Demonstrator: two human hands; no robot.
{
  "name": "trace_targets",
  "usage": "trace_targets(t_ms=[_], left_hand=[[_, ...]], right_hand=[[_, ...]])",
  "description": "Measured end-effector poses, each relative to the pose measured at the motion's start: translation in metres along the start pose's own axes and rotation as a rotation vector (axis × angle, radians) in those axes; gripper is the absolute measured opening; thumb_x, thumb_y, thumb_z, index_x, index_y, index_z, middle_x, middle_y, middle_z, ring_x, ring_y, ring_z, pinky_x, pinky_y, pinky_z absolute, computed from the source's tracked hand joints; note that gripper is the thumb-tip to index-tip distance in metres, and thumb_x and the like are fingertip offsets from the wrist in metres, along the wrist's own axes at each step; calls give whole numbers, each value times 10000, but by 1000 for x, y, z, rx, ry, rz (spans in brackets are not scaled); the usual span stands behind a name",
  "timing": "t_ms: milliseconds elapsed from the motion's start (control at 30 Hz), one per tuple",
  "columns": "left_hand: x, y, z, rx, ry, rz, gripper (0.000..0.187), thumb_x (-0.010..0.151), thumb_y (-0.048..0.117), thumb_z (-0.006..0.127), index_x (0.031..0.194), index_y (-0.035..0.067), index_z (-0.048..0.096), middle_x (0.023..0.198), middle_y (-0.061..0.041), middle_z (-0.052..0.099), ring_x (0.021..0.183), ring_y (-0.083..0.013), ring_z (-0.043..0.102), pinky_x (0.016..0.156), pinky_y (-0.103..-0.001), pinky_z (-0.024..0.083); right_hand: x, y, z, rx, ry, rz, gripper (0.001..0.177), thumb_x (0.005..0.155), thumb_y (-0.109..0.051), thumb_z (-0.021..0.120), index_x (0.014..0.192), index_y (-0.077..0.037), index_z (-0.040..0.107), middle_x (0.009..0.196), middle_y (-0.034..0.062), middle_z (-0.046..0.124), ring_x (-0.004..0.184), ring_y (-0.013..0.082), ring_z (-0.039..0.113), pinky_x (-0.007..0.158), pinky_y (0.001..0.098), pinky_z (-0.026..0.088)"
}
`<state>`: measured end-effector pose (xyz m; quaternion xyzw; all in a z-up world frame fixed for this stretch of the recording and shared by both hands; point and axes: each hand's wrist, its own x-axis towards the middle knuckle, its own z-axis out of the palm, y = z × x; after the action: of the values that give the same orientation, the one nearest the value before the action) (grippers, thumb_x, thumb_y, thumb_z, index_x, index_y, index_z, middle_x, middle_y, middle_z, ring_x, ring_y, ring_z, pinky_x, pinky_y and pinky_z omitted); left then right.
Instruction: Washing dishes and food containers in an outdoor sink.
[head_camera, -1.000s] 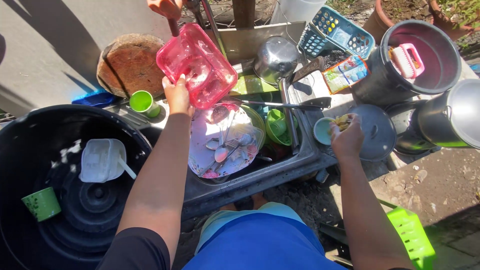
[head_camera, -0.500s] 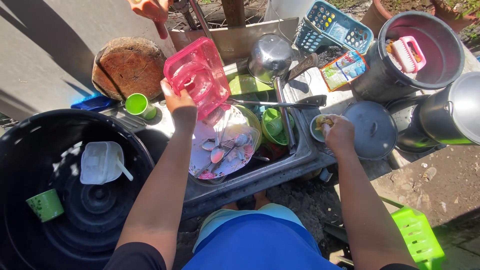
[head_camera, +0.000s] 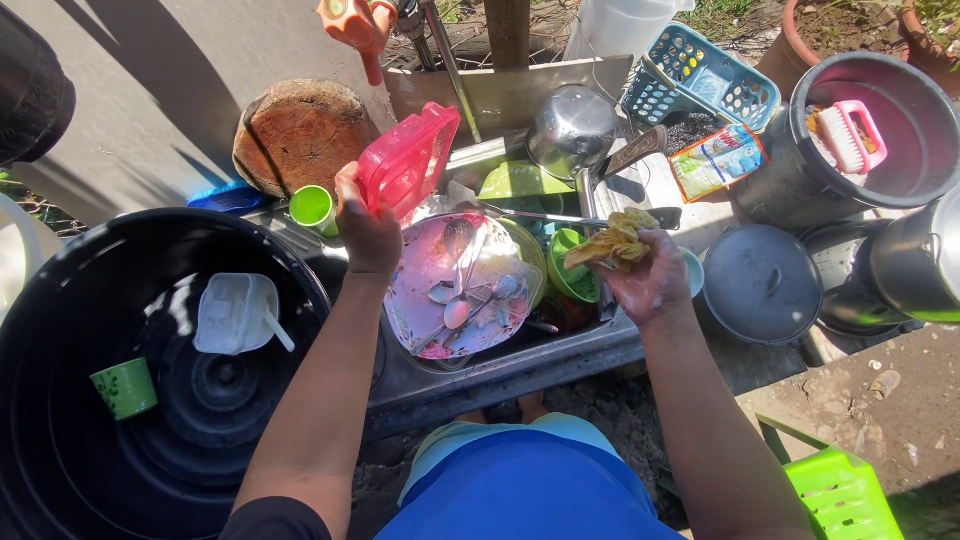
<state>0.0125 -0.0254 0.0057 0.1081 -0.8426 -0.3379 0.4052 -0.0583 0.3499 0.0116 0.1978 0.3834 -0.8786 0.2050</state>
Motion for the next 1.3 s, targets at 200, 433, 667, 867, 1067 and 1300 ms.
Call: trace_targets(t_ms=[200, 433, 667, 867, 1067, 1300], left_hand=[[-37, -59, 26, -172, 145, -361, 516, 871, -134, 465, 1377, -51, 413, 1312, -238, 585, 1250, -359, 616, 1081, -435, 466], [-75, -19, 10, -454, 337, -856, 447, 954, -58, 498, 1383, 13, 391, 1255, -157, 635, 1068, -257, 672, 932, -373, 545], [-89, -11, -13, -667, 338, -1044, 271, 1010, 6, 494, 1265, 59, 422, 1132, -185, 685, 877, -270, 740, 734, -364, 619], [-79, -6, -21, -764, 366, -1045, 274, 992, -5, 516, 1253, 53, 456, 1101, -170, 701, 870, -256, 729, 745, -362, 610], [-73, -17, -14, -655, 361, -1002, 254, 974, -24, 551, 1217, 30, 506, 1092, -148, 731, 934, -213, 712, 850, -334, 570], [-56, -33, 4, -630, 405, -976, 332, 916, -58, 580, 1232, 32, 530, 1129, -125, 686, 991, -193, 677, 908, -337, 543]], right_hand=[[34, 65, 91, 137, -302, 161, 295, 971, -228, 635, 1214, -99, 528, 1258, 189, 631, 1175, 412, 637, 969, 554, 539], [153, 141, 208, 91, -412, 270, 266, 986, -203, 620, 1207, -69, 558, 1082, 166, 648, 975, 334, 673, 889, 526, 571], [242, 213, 252, 317, -312, 487, 450, 963, -435, 556, 1034, -10, 688, 1012, 172, 686, 873, 355, 673, 802, 551, 541], [249, 215, 264, 332, -350, 380, 281, 1067, -320, 552, 987, -72, 657, 932, 115, 690, 852, 319, 669, 756, 469, 558], [239, 205, 265, 362, -422, 325, 404, 1049, -368, 426, 1021, -14, 618, 851, 177, 668, 783, 324, 656, 759, 441, 581], [227, 191, 251, 326, -483, 330, 251, 1029, -286, 518, 962, -65, 617, 825, 136, 652, 724, 281, 650, 695, 410, 570]])
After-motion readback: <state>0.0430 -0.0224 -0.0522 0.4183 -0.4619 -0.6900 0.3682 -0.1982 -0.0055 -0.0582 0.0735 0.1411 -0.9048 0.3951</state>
